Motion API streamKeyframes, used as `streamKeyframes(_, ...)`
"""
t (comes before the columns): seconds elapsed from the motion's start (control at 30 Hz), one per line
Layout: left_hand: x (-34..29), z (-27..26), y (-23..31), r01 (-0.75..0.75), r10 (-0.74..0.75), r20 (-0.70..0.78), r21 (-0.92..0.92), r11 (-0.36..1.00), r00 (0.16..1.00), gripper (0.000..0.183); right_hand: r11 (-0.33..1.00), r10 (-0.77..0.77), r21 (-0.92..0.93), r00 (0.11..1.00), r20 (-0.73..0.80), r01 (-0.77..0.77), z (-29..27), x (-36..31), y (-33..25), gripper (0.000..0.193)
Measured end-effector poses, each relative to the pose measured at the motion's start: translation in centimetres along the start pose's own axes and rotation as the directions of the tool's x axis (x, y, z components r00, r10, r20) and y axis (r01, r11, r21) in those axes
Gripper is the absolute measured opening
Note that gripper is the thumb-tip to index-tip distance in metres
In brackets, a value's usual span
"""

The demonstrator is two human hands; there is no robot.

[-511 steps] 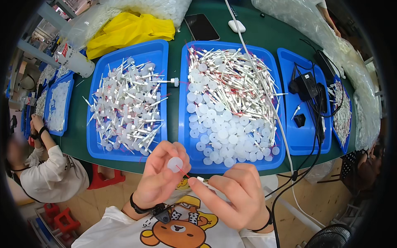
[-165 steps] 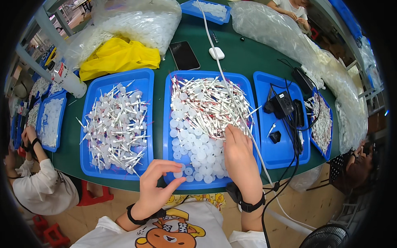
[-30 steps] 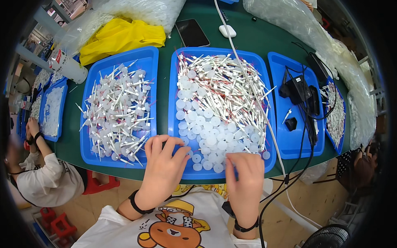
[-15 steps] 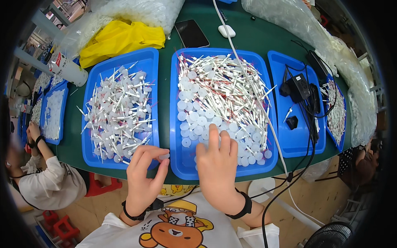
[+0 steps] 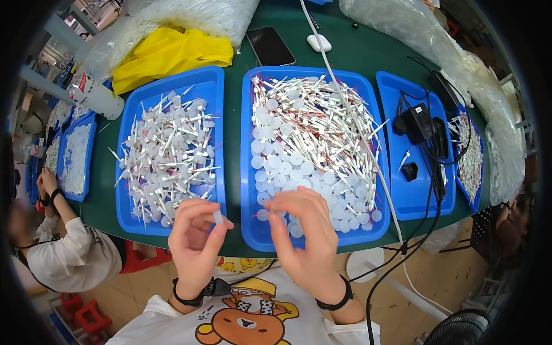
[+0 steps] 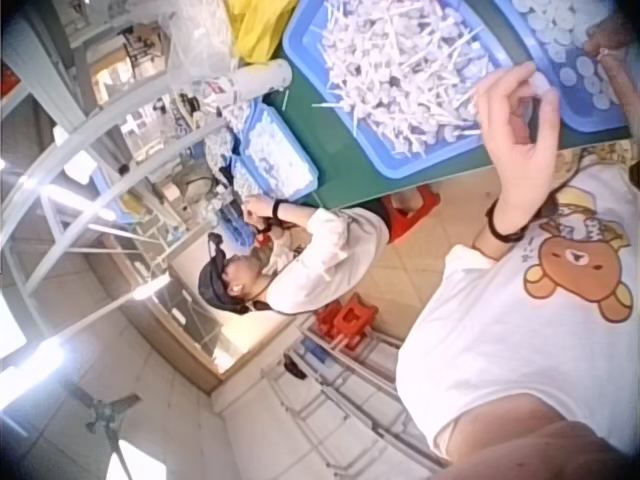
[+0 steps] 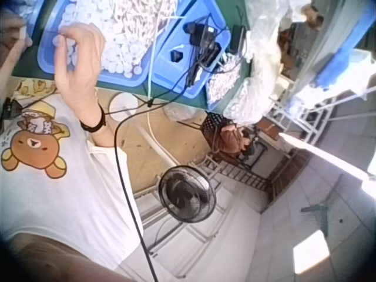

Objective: The person repeatedly picks small white plastic caps and thin white rods from blue trays, inserts the rods into the caps, and places the assembled units into a tray. The process is continuous and repetitive throughout the clip.

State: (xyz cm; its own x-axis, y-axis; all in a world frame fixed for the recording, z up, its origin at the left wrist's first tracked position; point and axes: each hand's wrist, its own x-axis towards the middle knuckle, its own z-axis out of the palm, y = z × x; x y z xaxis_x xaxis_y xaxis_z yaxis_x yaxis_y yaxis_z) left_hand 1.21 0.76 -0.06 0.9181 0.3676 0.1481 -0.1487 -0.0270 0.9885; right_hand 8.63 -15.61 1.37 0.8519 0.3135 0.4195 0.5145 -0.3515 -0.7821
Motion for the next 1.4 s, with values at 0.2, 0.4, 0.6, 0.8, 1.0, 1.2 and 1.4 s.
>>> streamKeyframes(0.2, -0.3, -0.3, 0.0, 0.156, -0.067, 0.202, -0.469, 0.869, 0.977, 0.029, 0.976, -0.211, -0.039, 0.973, 0.089, 0.215, -1.5, -0.5, -1.7, 0.031)
streamKeyframes(0.4, -0.5, -0.1, -0.1, 0.159, -0.016, 0.248, -0.566, 0.809, 0.969, 0.03, 0.946, -0.271, -0.137, 0.95, 0.157, 0.293, -2.0, -0.9, -1.9, 0.041)
streamKeyframes(0.6, -0.6, -0.2, -0.5, 0.167, -0.012, 0.267, -0.566, 0.807, 0.964, 0.031, 0.921, -0.308, -0.188, 0.932, 0.189, 0.342, -2.2, -1.7, -2.1, 0.041)
streamKeyframes(0.8, -0.6, -0.2, -0.5, 0.177, -0.021, 0.273, -0.561, 0.809, 0.962, 0.031, 0.871, -0.375, -0.237, 0.894, 0.246, 0.43, -2.6, -1.8, -2.1, 0.039)
streamKeyframes(1.0, -0.4, -0.5, -0.8, 0.199, -0.026, 0.329, -0.505, 0.84, 0.944, 0.033, 0.843, -0.397, -0.235, 0.854, 0.336, 0.484, -3.5, -1.5, -2.6, 0.031)
streamKeyframes(1.2, -0.5, -0.6, -0.6, 0.259, -0.075, 0.352, -0.511, 0.82, 0.933, 0.031, 0.816, -0.428, -0.256, 0.839, 0.336, 0.518, -3.4, -2.0, -2.6, 0.03)
streamKeyframes(1.4, -0.6, -0.6, -0.5, 0.242, -0.055, 0.374, -0.474, 0.847, 0.926, 0.031, 0.839, -0.397, -0.258, 0.864, 0.311, 0.478, -3.7, -1.8, -2.5, 0.032)
